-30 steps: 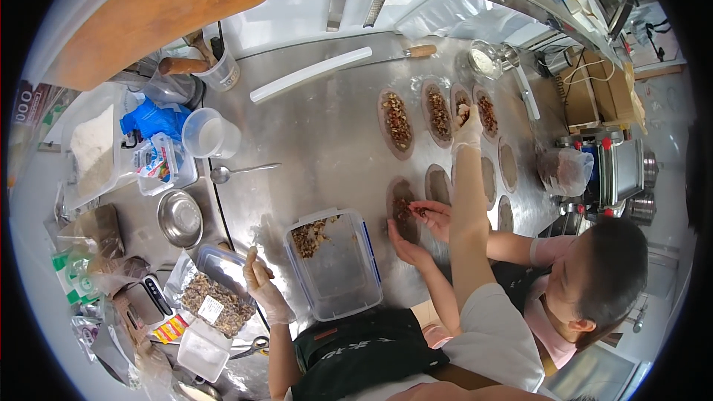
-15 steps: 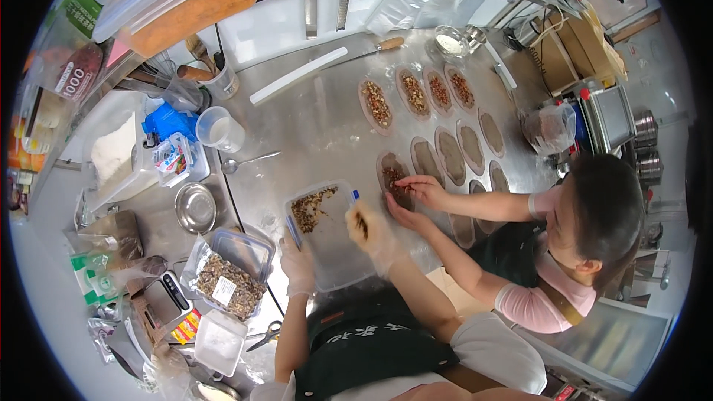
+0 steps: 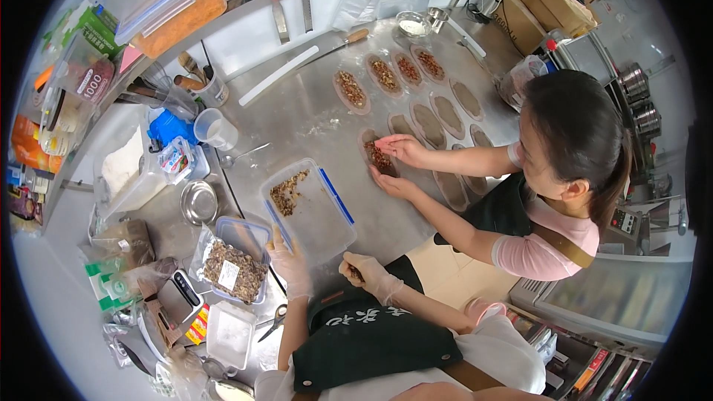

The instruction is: The person places chopped nuts into small oval molds on a table, then opens a large foil-lined bag using scissors and pours more nuts into a plastic container.

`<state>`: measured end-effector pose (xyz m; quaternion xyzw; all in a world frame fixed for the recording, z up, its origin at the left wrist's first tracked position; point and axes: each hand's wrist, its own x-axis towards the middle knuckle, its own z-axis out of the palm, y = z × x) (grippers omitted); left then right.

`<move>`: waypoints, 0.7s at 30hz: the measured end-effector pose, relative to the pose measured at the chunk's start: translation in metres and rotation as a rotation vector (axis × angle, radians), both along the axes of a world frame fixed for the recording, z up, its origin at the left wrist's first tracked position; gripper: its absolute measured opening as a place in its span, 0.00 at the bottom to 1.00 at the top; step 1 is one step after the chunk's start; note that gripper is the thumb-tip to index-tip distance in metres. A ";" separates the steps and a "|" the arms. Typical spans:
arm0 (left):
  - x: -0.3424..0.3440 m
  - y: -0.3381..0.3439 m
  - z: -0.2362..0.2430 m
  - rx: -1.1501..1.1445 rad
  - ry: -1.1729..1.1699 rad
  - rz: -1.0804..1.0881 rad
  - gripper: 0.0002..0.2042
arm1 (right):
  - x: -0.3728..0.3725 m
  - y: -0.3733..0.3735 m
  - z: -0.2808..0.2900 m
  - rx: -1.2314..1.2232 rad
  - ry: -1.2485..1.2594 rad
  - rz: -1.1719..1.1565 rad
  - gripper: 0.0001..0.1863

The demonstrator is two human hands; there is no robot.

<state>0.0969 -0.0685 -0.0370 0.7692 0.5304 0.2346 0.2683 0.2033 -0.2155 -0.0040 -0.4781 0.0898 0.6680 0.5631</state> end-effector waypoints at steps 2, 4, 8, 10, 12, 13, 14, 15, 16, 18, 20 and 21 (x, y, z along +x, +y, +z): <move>-0.001 -0.009 0.003 -0.033 -0.061 -0.021 0.25 | -0.003 -0.004 -0.001 0.002 -0.009 0.002 0.19; -0.001 -0.016 0.000 -0.045 -0.101 -0.066 0.24 | -0.004 -0.009 -0.002 0.005 -0.018 0.006 0.19; 0.001 -0.024 0.004 -0.083 -0.142 -0.042 0.24 | -0.003 -0.015 -0.007 0.021 -0.001 -0.021 0.19; 0.001 -0.025 0.008 -0.040 -0.145 -0.065 0.24 | -0.003 -0.015 -0.007 0.019 -0.002 -0.026 0.20; 0.001 -0.026 0.010 -0.050 -0.153 -0.065 0.24 | -0.002 -0.016 -0.007 0.018 -0.008 -0.024 0.20; 0.001 -0.026 0.011 -0.063 -0.160 -0.070 0.24 | -0.002 -0.016 -0.007 0.020 -0.010 -0.022 0.20; 0.002 -0.026 0.012 -0.061 -0.162 -0.068 0.24 | -0.002 -0.016 -0.007 0.025 -0.018 -0.019 0.20; 0.002 -0.027 0.014 -0.056 -0.177 -0.074 0.24 | -0.002 -0.016 -0.008 0.030 -0.026 -0.016 0.21; 0.002 -0.027 0.015 -0.051 -0.192 -0.079 0.24 | -0.001 -0.016 -0.009 0.031 -0.028 -0.015 0.21; 0.002 -0.027 0.015 -0.059 -0.193 -0.075 0.24 | 0.000 -0.015 -0.010 0.024 -0.025 -0.010 0.21; 0.003 -0.026 0.016 -0.067 -0.195 -0.073 0.24 | 0.001 -0.014 -0.010 0.016 -0.027 -0.015 0.21; 0.003 -0.025 0.015 -0.069 -0.208 -0.065 0.24 | 0.001 -0.013 -0.009 0.009 -0.028 -0.020 0.21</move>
